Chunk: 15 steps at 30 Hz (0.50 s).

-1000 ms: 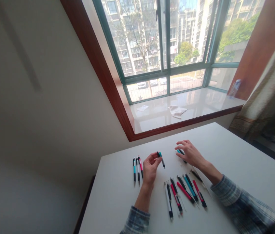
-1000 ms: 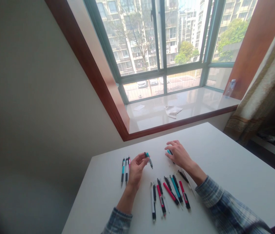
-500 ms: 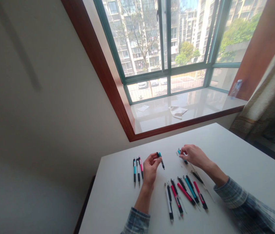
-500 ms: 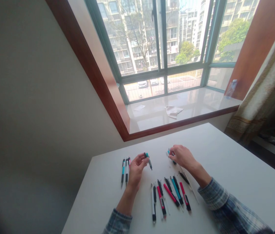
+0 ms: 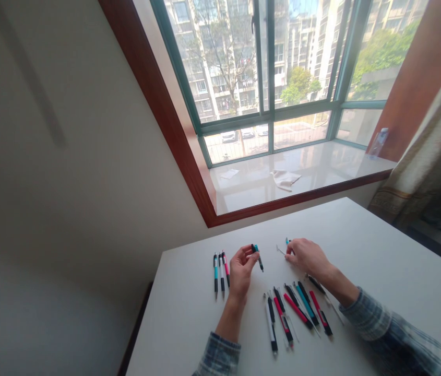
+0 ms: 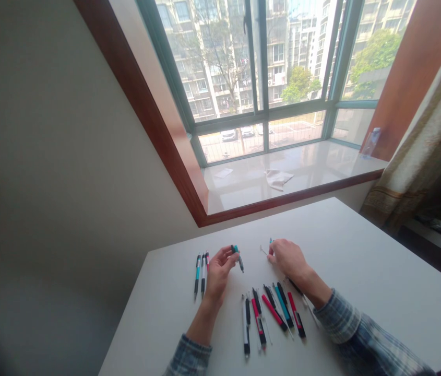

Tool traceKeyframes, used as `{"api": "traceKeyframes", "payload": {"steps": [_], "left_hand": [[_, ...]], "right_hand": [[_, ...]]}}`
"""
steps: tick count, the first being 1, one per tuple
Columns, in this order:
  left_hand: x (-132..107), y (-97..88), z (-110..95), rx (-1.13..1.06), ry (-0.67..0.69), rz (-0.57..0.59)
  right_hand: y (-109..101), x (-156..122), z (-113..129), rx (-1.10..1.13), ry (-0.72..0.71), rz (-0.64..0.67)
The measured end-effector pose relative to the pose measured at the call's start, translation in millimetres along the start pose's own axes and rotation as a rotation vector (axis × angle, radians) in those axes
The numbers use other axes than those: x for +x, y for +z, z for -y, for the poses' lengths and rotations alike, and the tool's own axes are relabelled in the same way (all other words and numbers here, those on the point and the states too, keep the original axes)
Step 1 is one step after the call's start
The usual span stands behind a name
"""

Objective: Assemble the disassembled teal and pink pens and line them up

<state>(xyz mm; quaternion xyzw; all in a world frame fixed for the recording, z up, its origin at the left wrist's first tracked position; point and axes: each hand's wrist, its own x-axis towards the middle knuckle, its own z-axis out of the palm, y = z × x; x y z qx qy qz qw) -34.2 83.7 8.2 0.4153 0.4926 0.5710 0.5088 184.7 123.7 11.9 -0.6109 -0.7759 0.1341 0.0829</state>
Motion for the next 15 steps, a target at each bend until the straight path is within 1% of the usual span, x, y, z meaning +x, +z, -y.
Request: {"api": "traceKeyframes", "payload": {"steps": [7, 12, 15], "left_hand": [[1.0, 2.0, -0.7, -0.022, -0.015, -0.012], [2.4, 0.7, 1.1, 0.005, 0.0, -0.006], [4.9, -3.2, 3.0, 0.015, 0.013, -0.025]], "right_hand": [[6.6, -0.7, 10.4, -0.02, 0.046, -0.005], [7.7, 0.1, 7.7, -0.001, 0.036, -0.011], [7.6, -0.2, 4.2, 0.012, 0.036, -0.001]]}}
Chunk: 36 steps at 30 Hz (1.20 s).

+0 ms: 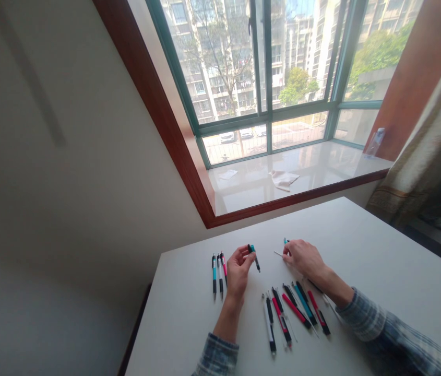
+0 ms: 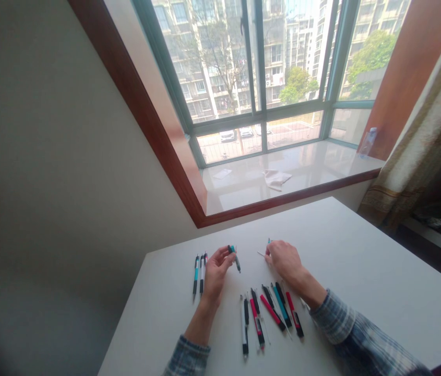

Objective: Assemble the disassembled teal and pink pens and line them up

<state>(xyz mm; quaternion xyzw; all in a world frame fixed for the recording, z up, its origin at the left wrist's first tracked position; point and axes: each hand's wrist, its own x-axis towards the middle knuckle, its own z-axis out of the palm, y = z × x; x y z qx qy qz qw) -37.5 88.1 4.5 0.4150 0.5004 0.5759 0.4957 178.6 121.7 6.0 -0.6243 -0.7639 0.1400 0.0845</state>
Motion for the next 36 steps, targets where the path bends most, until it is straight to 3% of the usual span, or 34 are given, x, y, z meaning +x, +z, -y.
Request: {"api": "traceKeyframes", "payload": {"steps": [5, 11, 16, 19, 22, 28, 36], "left_hand": [[2.1, -3.9, 3.0, -0.004, 0.011, -0.045], [-4.4, 6.0, 2.5, 0.019, -0.006, 0.049], [-6.8, 9.5, 1.4, 0.054, -0.008, 0.072], [-7.0, 8.6, 1.5, 0.078, -0.004, 0.079], [-7.1, 8.2, 2.9, 0.111, -0.009, 0.105], [-7.0, 8.5, 7.8, 0.148, -0.007, 0.16], [-8.0, 9.8, 10.9, 0.199, 0.033, 0.179]], "right_hand": [[-0.9, -2.9, 3.7, -0.026, 0.014, 0.013], [0.9, -3.2, 10.3, -0.031, 0.015, 0.014], [-3.5, -1.1, 0.0, 0.086, -0.06, -0.146], [-10.3, 3.7, -9.7, 0.269, -0.098, -0.219], [-14.2, 10.3, -15.4, 0.571, -0.147, -0.182], [-14.1, 12.4, -3.6, 1.22, -0.272, -0.163], [-21.0, 5.2, 6.8, 1.4, -0.262, -0.207]]}}
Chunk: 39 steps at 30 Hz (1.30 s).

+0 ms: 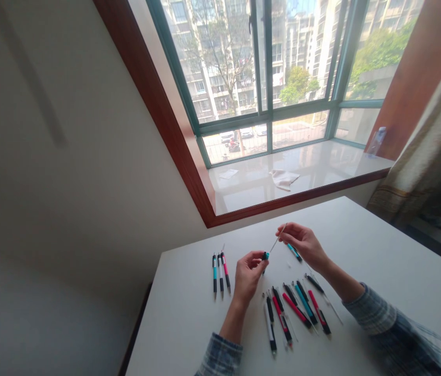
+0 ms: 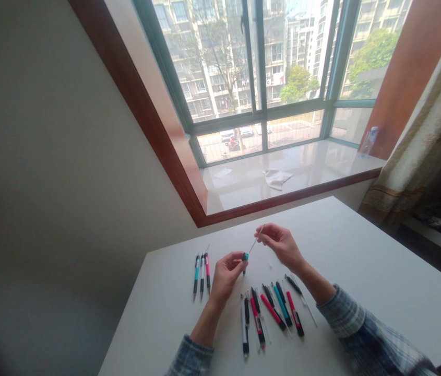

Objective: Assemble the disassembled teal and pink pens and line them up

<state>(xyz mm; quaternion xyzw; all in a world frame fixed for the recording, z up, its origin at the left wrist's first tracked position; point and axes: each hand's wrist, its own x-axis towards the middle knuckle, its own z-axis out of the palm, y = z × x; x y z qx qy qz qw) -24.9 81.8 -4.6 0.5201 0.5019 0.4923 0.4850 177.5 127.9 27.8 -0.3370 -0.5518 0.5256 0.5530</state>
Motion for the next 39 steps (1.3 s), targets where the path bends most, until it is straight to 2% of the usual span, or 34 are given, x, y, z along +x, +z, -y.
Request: {"api": "traceKeyframes", "payload": {"steps": [8, 14, 16, 19, 24, 30, 36, 39], "left_hand": [[-0.5, 0.8, -1.9, 0.019, 0.019, 0.021], [1.1, 0.6, 0.7, -0.009, 0.039, 0.014], [2.1, -1.1, 0.7, -0.048, 0.04, -0.027], [3.8, -6.2, -1.5, -0.133, 0.05, -0.119], [7.4, -16.4, -4.0, -0.228, 0.097, -0.254], [7.7, -29.6, 0.5, -0.223, 0.136, -0.415], [-3.8, -61.8, 2.8, -0.215, 0.161, -0.579], [-10.3, -81.7, 0.4, -0.223, 0.177, -0.666]], "right_hand": [[2.1, -0.2, -7.2, 0.027, 0.03, 0.119], [3.9, -3.6, -7.7, -0.112, 0.04, 0.252], [4.4, -3.8, -9.1, -0.167, 0.051, 0.274], [4.8, -3.6, -11.3, -0.249, 0.041, 0.24], [4.2, -5.2, -13.5, -0.458, -0.05, 0.18], [10.4, -6.6, -12.1, -0.581, -0.139, 0.179], [28.8, 0.9, 9.3, -0.715, -0.282, 0.292], [43.8, 10.0, 9.0, -0.751, -0.31, 0.339]]}}
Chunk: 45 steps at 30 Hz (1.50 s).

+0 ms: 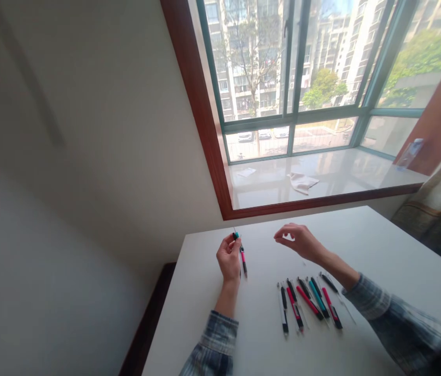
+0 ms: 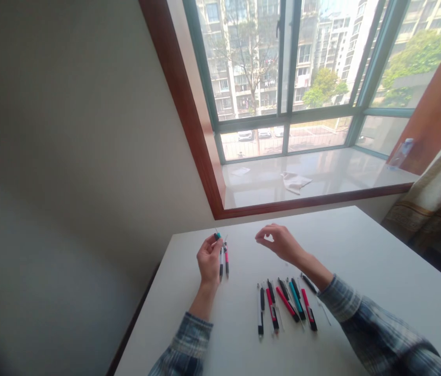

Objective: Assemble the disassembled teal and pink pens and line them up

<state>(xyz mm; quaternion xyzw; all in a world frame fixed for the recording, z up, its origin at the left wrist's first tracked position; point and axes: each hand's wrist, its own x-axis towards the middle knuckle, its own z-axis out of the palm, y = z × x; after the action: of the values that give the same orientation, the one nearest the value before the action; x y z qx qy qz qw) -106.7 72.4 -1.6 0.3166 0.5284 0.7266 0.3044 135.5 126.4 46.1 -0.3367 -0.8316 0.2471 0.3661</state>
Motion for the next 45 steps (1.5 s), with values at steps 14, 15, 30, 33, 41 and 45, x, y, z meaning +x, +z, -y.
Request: {"api": "traceKeyframes", "payload": {"steps": [14, 15, 30, 33, 41, 45], "left_hand": [[12.9, -24.4, -6.4, 0.052, 0.027, -0.036], [12.8, -24.4, -6.7, 0.055, 0.026, -0.027], [8.1, -18.1, -7.5, 0.039, -0.008, 0.048], [4.8, -12.6, -9.0, 0.06, -0.005, 0.096], [-19.6, 6.1, -19.7, 0.28, 0.146, 0.231], [-30.1, 14.3, -20.6, 0.383, 0.228, 0.32]], "right_hand": [[89.3, 95.9, -9.1, -0.404, -0.113, 0.364], [93.7, 101.2, -9.0, -0.416, -0.121, 0.38], [87.3, 88.5, -19.8, -0.352, -0.143, 0.414], [53.2, 72.1, -29.9, -0.273, -0.087, 0.319], [-5.7, 8.4, -59.6, 0.733, 0.478, -0.038], [-6.3, -15.9, -69.0, 1.08, 0.662, -0.13]]}}
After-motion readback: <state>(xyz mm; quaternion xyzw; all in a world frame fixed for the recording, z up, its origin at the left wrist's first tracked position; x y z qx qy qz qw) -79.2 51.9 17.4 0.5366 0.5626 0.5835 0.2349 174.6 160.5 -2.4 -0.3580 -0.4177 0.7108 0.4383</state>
